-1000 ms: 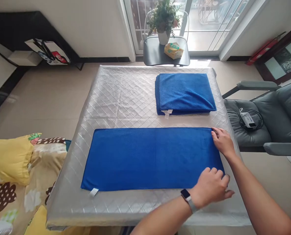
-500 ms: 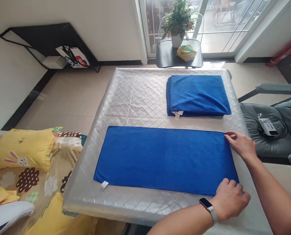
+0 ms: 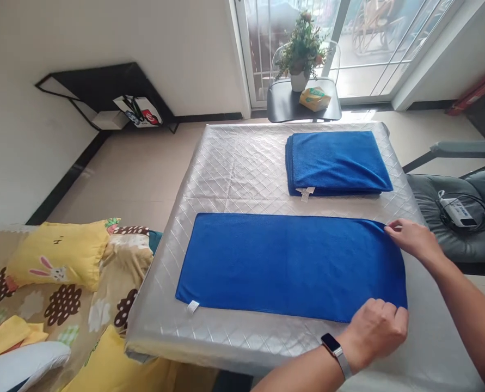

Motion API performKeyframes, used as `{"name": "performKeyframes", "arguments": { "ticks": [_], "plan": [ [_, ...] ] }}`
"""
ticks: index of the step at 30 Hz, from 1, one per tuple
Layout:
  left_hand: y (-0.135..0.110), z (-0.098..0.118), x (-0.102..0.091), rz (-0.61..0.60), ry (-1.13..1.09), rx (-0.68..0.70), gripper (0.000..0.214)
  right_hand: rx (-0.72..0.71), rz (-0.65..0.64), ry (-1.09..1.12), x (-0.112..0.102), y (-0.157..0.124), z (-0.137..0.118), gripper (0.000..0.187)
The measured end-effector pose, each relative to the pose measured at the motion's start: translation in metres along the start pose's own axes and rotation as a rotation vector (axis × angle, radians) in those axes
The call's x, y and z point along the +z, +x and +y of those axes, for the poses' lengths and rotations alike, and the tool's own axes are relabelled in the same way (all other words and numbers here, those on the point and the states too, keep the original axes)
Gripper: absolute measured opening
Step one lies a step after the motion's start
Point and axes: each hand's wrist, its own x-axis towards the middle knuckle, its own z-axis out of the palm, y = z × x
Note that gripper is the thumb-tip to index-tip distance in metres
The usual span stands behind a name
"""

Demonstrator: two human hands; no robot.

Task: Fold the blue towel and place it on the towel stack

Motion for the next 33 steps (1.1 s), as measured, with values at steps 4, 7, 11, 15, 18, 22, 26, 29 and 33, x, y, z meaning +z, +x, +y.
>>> {"name": "performKeyframes", "arguments": {
  "ticks": [4, 7, 11, 15, 18, 22, 26, 29, 33],
  "plan": [
    [-0.024, -0.012, -0.019, 0.138, -0.372, -0.270, 0.032, 0.023, 0.012, 0.224, -0.019, -0.018, -0.026, 0.012],
    [-0.052, -0.019, -0.044, 0.244, -0.941, -0.695, 0.030, -0.048, -0.066, 0.619, -0.027, -0.046, -0.065, 0.015],
    [-0.120, -0.041, -0.090, 0.521, -1.638, -1.078, 0.036, -0.371, -0.274, 1.019, -0.029, -0.079, -0.138, 0.038],
    [-0.209, -0.079, -0.136, 0.912, -1.582, -1.353, 0.042, -0.607, -0.374, 1.121, -0.017, -0.100, -0.231, 0.023],
    [-0.266, -0.105, -0.165, 1.279, -1.233, -1.547, 0.030, -0.771, -0.435, 1.152, 0.000, -0.120, -0.314, 0.019],
    [-0.319, -0.135, -0.190, 1.365, -0.745, -1.682, 0.017, -0.988, -0.330, 0.800, 0.027, -0.148, -0.424, 0.025],
    [-0.358, -0.164, -0.195, 1.026, -0.176, -1.714, 0.020, -1.066, -0.144, 0.392, 0.063, -0.158, -0.492, 0.024],
    [-0.372, -0.174, -0.188, 0.877, -0.029, -1.582, 0.024, -1.048, -0.092, 0.273, 0.088, -0.152, -0.506, 0.024],
    [-0.369, -0.171, -0.180, 0.874, -0.027, -1.531, 0.041, -1.049, -0.083, 0.251, 0.105, -0.145, -0.508, 0.031]
  ]
}}
